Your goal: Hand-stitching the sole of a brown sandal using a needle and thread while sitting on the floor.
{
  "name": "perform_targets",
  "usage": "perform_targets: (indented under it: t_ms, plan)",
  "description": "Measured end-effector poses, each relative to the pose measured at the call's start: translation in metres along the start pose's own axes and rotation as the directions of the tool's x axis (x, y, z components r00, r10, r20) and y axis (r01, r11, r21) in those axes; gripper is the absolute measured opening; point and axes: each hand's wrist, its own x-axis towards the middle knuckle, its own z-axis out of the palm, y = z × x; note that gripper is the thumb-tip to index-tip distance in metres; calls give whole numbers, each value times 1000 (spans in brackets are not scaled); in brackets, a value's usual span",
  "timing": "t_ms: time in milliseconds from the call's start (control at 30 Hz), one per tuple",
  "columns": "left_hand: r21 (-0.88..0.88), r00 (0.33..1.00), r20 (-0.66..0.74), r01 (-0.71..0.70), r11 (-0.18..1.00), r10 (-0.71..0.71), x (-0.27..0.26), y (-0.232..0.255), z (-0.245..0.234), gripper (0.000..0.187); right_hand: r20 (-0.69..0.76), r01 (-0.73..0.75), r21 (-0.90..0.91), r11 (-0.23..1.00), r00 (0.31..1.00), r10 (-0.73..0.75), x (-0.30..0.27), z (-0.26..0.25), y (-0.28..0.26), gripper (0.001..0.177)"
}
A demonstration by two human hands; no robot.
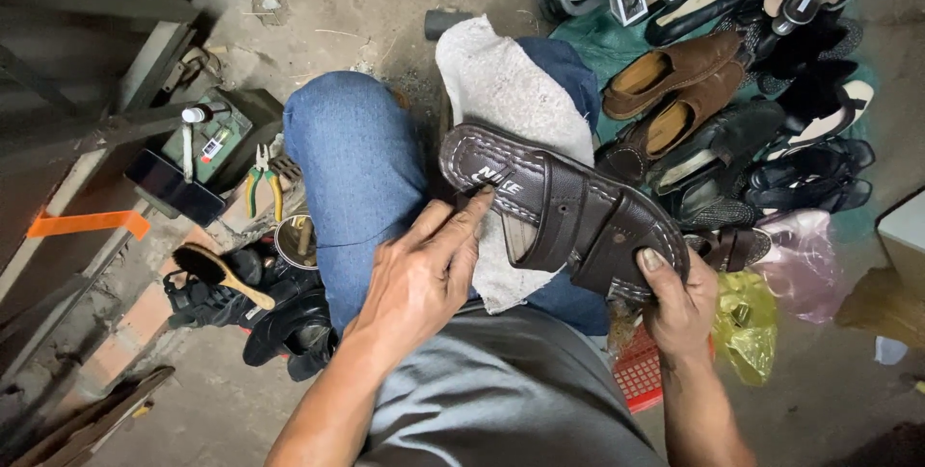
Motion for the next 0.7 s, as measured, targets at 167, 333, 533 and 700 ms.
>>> perform_targets:
  t_ms: [167, 333, 533, 700]
  plan:
    - [5, 1000, 10, -3, 1000, 3, 2, 1, 0, 36, 2, -1, 3, 1000, 1000, 1, -1, 2, -1, 12]
    - [19, 999, 39, 26, 999, -27, 3, 1, -3, 38, 133, 90, -72, 993, 988, -80, -8, -13, 16, 22]
    - [0, 997, 63, 45, 999, -45, 6, -6, -4, 36, 358, 372, -38, 928, 872, -335, -5, 58, -43, 35]
    - [-18, 995, 61, 84, 996, -83, 7, -7, -4, 38, 382, 448, -8, 894, 827, -411, -2, 80, -56, 35]
